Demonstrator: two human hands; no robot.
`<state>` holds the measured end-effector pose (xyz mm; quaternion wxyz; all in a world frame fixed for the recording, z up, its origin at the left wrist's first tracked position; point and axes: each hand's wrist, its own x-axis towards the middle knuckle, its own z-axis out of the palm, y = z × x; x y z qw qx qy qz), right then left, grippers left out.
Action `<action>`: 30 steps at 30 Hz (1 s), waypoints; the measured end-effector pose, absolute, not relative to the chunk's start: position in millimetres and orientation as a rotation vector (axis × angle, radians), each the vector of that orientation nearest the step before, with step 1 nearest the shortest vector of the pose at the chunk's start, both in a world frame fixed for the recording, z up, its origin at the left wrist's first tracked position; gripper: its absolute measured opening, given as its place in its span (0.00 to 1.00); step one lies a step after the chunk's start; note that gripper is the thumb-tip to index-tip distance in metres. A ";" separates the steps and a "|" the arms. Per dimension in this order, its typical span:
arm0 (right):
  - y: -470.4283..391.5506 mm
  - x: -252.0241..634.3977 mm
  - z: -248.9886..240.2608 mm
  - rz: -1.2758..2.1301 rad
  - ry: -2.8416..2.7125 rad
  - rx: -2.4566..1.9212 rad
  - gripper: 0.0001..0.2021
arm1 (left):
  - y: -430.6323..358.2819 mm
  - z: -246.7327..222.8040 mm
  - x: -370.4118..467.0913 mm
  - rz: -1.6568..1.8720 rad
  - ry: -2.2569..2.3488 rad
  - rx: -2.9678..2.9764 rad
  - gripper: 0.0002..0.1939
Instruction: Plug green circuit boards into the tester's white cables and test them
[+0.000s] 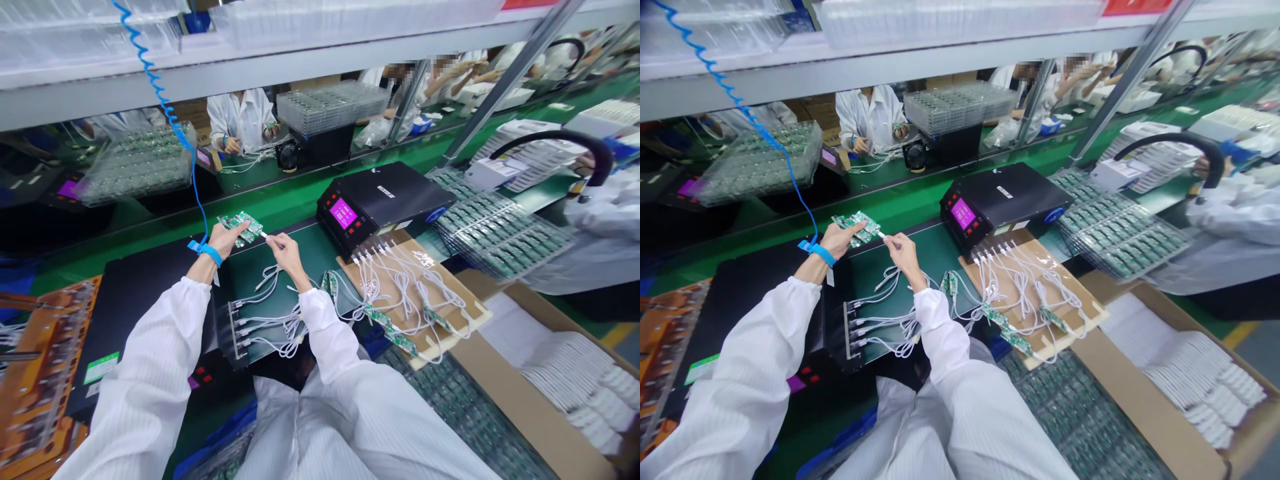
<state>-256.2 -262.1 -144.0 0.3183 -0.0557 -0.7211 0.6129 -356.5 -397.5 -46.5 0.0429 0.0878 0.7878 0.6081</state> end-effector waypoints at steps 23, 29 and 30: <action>-293.8 -248.4 -135.9 1.790 -1.378 -0.242 0.18 | -386.2 -35.7 -328.8 0.924 2.849 1.296 0.12; -304.2 -247.1 -121.1 1.694 -1.402 -0.288 0.17 | -381.8 -32.0 -321.9 0.880 2.851 1.335 0.10; -304.8 -247.1 -119.9 1.682 -1.420 -0.310 0.18 | -381.0 -30.8 -320.4 0.874 2.853 1.328 0.10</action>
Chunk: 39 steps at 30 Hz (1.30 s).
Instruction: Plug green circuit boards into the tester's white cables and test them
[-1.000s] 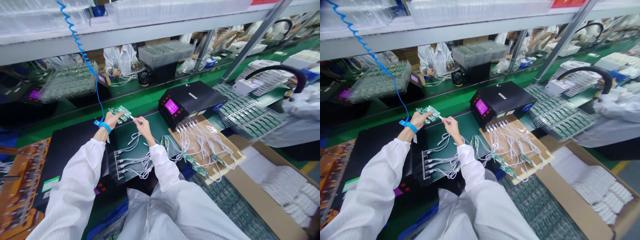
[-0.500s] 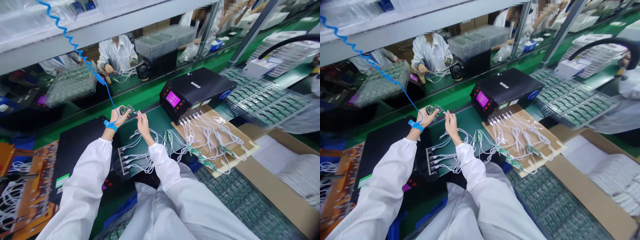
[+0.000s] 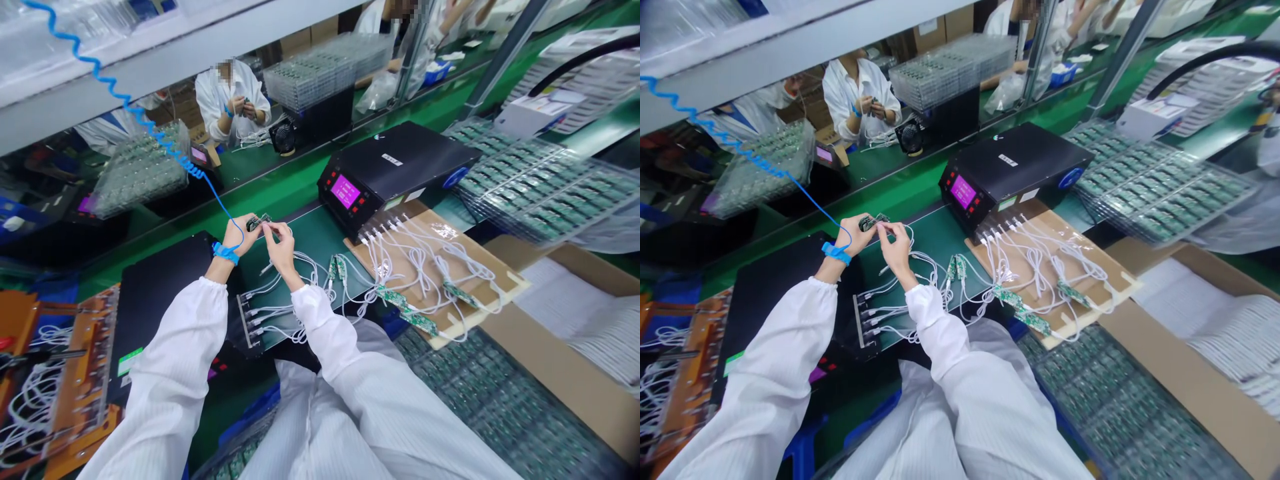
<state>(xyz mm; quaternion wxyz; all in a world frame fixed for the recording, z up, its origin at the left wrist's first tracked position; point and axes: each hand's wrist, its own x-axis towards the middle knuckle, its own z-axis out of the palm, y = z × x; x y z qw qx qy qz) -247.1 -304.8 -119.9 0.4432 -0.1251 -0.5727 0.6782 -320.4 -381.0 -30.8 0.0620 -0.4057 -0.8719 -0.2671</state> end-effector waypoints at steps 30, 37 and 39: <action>-303.8 -252.0 -112.6 1.679 -1.449 -0.447 0.16 | -375.3 -33.2 -314.7 -0.121 -2.642 -1.193 0.06; -309.1 -257.1 -119.3 1.662 -1.471 -0.537 0.20 | -371.4 -34.5 -309.1 0.007 -2.671 -1.176 0.08; -308.6 -257.2 -121.4 1.657 -1.491 -0.526 0.20 | -371.5 -34.8 -308.3 0.027 -2.704 -1.189 0.09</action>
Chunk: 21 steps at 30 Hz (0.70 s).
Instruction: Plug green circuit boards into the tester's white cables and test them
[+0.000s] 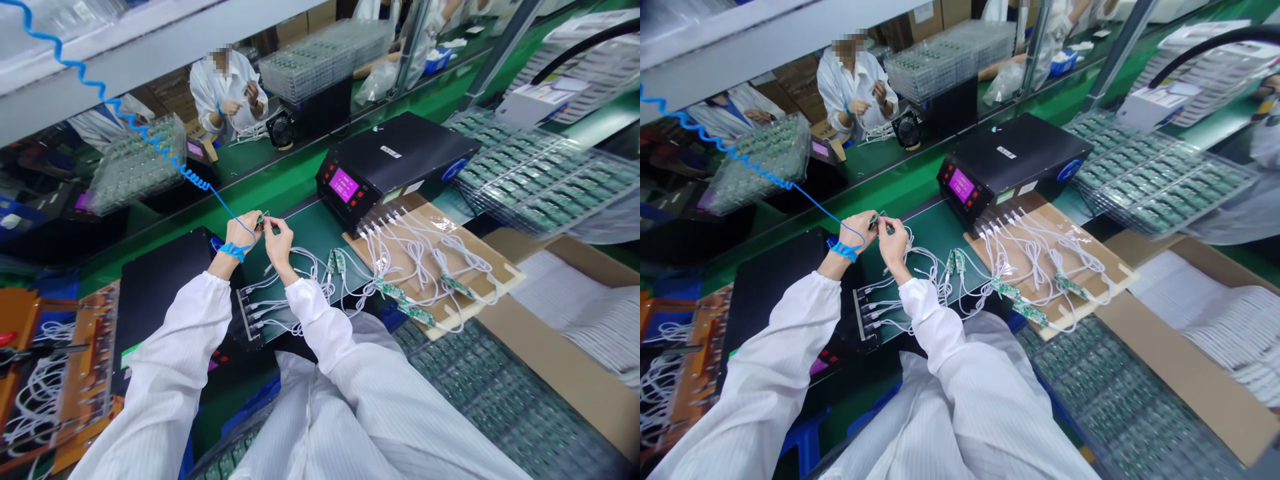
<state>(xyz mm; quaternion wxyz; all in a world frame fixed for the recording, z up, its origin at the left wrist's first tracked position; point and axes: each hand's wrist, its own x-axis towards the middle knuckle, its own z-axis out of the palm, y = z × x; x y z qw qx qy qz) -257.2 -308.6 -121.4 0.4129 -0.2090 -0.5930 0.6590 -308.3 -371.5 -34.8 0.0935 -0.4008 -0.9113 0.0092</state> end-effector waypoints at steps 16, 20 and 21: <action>-323.6 -321.2 -166.0 1.296 -2.646 -0.058 0.11 | -405.8 -41.9 -334.0 -0.298 -2.931 -0.591 0.11; -298.2 -298.6 -167.1 1.209 -2.687 0.408 0.18 | -403.5 -49.9 -337.1 -0.437 -2.955 -0.560 0.09; -289.9 -290.9 -166.5 1.176 -2.696 0.517 0.19 | -402.3 -52.1 -339.0 -0.488 -2.961 -0.556 0.09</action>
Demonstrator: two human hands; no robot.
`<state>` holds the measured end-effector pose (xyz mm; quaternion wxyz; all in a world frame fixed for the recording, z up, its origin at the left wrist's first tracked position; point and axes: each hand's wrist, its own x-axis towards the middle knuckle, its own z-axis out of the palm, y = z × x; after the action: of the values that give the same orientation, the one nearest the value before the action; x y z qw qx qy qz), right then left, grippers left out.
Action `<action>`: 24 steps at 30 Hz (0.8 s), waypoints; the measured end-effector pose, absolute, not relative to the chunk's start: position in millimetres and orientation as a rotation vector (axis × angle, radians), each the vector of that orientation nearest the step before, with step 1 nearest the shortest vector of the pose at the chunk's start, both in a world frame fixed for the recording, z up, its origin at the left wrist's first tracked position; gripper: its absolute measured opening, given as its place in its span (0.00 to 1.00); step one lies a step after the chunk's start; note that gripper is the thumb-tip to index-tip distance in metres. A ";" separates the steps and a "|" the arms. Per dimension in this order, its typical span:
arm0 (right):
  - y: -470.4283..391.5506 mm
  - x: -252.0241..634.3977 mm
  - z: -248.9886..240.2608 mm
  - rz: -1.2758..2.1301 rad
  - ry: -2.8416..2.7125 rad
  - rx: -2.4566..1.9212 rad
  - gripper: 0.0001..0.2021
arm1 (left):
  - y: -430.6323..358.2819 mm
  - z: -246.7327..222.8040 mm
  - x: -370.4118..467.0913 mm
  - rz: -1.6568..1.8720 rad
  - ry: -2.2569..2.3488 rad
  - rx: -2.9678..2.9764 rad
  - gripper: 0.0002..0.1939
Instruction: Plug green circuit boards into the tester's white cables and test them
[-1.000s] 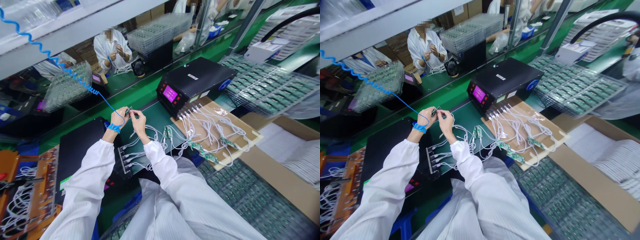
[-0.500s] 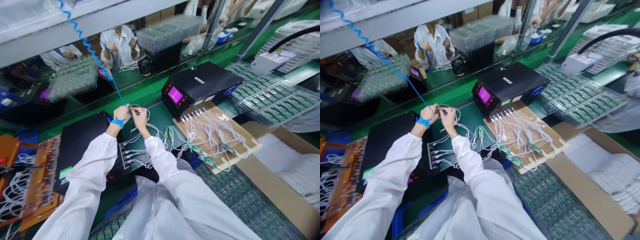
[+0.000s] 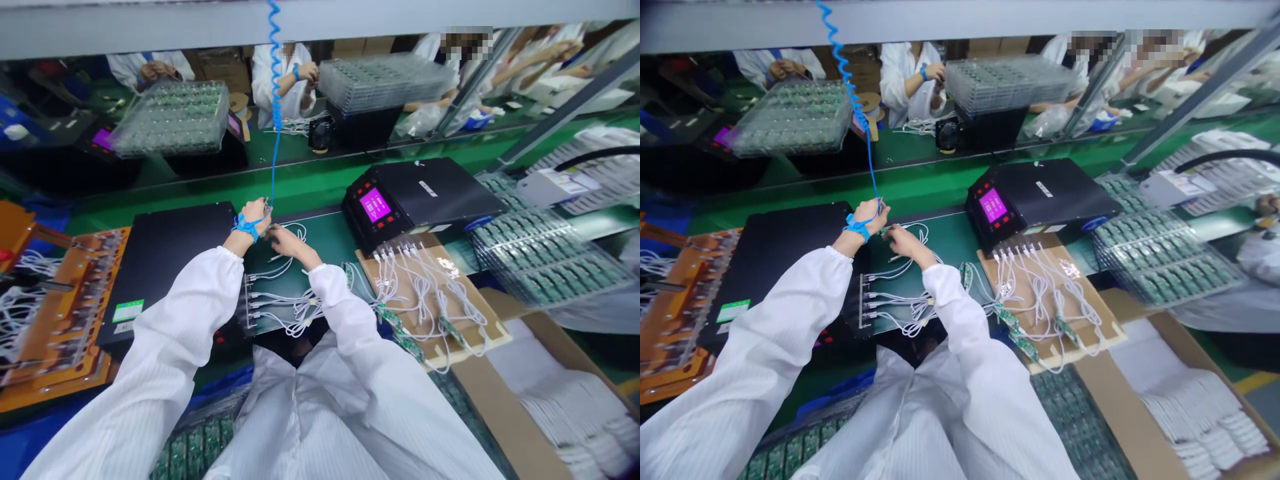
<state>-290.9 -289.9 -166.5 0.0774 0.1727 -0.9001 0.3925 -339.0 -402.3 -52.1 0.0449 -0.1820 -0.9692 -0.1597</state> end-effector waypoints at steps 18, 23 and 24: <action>-209.1 -241.6 -142.8 1.709 -2.267 0.366 0.16 | -391.4 -46.7 -334.6 -1.968 -2.788 -0.298 0.11; -195.3 -236.4 -136.7 1.911 -2.056 0.279 0.24 | -386.1 -37.1 -332.6 -2.488 -2.685 -0.025 0.11; -195.1 -235.9 -135.8 1.899 -2.046 0.271 0.25 | -386.4 -35.6 -332.5 -2.553 -2.672 -0.027 0.10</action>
<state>-235.9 -195.1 -135.8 0.1676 0.0954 -0.7193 0.6674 -332.5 -386.4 -35.6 -0.2736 -0.0069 -0.6954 -0.6645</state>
